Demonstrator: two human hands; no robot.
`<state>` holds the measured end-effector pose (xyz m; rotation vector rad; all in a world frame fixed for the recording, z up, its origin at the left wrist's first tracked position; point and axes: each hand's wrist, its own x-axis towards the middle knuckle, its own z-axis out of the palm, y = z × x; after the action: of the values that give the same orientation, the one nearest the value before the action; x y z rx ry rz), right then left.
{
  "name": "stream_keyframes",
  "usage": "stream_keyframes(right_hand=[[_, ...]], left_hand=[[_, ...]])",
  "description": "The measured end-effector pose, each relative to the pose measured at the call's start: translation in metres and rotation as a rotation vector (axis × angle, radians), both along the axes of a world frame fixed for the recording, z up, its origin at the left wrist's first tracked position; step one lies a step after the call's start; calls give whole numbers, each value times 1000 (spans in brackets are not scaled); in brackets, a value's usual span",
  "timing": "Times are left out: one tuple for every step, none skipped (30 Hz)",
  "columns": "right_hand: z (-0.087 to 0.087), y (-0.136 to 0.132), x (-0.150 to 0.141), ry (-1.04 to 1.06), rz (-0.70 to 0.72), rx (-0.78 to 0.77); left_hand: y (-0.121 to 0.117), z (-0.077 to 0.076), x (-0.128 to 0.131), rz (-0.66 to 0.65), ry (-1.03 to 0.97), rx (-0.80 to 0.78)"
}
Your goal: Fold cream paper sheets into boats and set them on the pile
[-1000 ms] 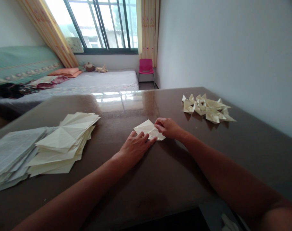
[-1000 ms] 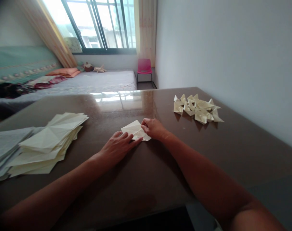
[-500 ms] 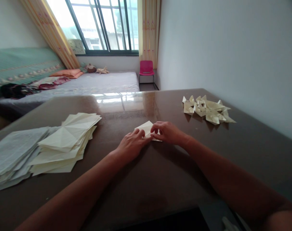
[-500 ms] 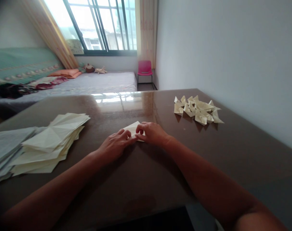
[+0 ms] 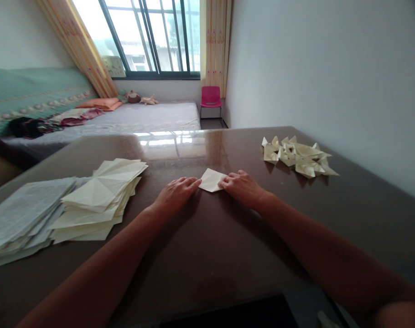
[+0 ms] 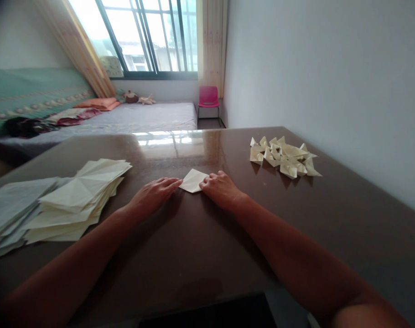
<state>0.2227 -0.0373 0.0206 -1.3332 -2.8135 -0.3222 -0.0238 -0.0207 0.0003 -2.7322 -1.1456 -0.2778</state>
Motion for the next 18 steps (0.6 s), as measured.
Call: stream_keyframes(right_hand=[[-1, 3, 1, 14, -2, 6], [-2, 5, 3, 33, -5, 8], [-2, 8, 4, 58, -7, 4], [-3, 10, 5, 90, -5, -4], [-4, 11, 6, 132, 4, -12], [-5, 13, 7, 181, 23, -21], [-6, 15, 8, 234, 55, -30], [-8, 17, 9, 290, 94, -39], [-10, 19, 10, 346, 134, -48], [-12, 21, 12, 398, 170, -60], [-14, 24, 13, 441, 199, -73], [-16, 26, 14, 468, 222, -87], [-17, 27, 15, 482, 236, -98], [-18, 28, 16, 483, 247, -106], [-18, 28, 16, 477, 254, -111], [-17, 27, 16, 468, 260, -118], [-16, 25, 15, 462, 269, -135], [-15, 23, 15, 462, 277, -165]], left_hand=[[0, 0, 0, -5, -1, 12], [0, 0, 0, -14, -3, 26], [0, 1, 0, -27, -6, 41], [-1, 2, 0, -49, -9, 55], [-1, 4, 0, -77, -12, 66], [-3, 5, 1, -108, -13, 71], [-4, 8, 1, -141, -13, 73], [-7, 10, 2, -171, -9, 72], [-9, 12, 3, -197, -3, 70], [-12, 15, 5, -218, 4, 68], [-15, 16, 6, -236, 10, 63], [-19, 18, 9, -255, 15, 54], [-22, 18, 11, -276, 21, 39], [-25, 18, 13, -296, 28, 19], [-28, 18, 15, -312, 32, -4], [-31, 17, 17, -323, 34, -31], [-33, 16, 18, -323, 31, -60], [-34, 15, 18, -314, 19, -92]])
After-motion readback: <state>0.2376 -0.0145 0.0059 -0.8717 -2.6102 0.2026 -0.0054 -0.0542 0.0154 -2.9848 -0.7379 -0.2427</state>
